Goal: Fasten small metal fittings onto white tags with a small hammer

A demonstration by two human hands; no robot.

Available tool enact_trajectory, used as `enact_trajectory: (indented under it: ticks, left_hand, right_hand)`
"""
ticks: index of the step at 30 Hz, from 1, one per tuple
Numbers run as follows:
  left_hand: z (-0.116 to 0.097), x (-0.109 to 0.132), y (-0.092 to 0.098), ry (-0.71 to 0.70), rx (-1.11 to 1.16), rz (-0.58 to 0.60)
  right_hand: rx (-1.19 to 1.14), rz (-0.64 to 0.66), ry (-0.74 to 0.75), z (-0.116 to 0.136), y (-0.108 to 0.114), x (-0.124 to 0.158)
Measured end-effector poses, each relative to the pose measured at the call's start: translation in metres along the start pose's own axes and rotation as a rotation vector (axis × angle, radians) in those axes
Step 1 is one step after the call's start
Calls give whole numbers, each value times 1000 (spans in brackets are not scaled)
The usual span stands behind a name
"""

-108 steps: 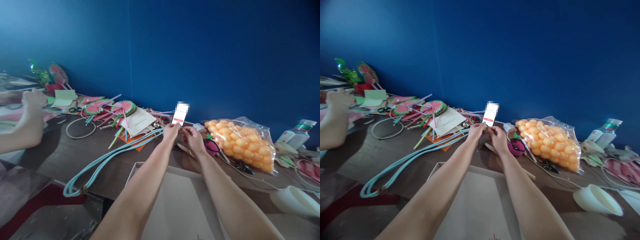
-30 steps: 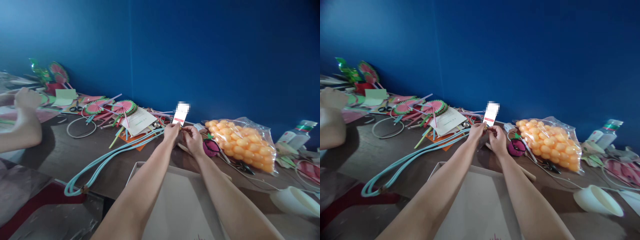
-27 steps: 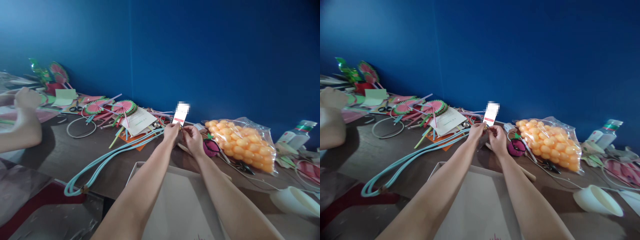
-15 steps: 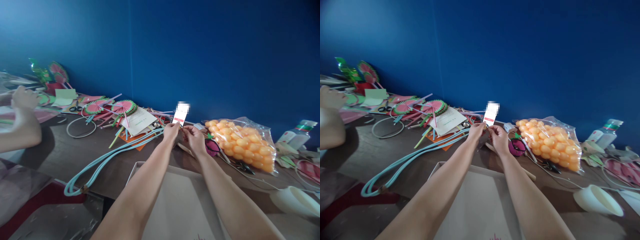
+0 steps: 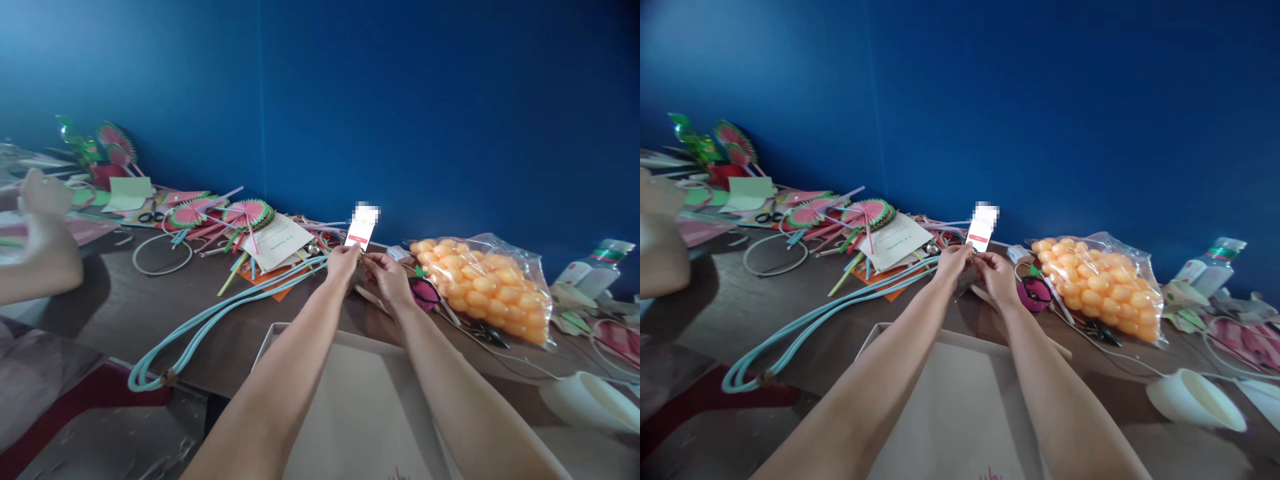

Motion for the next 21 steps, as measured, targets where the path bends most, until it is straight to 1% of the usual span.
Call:
enact_trajectory:
  ticks: [6,16,21]
  left_hand:
    - [2,0,-1,9,15,8]
    - [1,-1,0,13,-22,-2]
    - [2,-1,-1,22,-13,20]
  right_hand:
    - [-64,24,-42,-1,-1,0]
    - [-104,27,-87,-4,-1,-1]
    - [-62,48,-72,-4,-2,-2]
Point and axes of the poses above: each hand's wrist, its own x-axis away from the middle knuckle, its own y-axis out of the back of the hand, z = x × y, the point moved 5 cm from there along -x, towards the middle knuckle, and after that the axes turned 9 degrees about x, right-handed, at the moved point
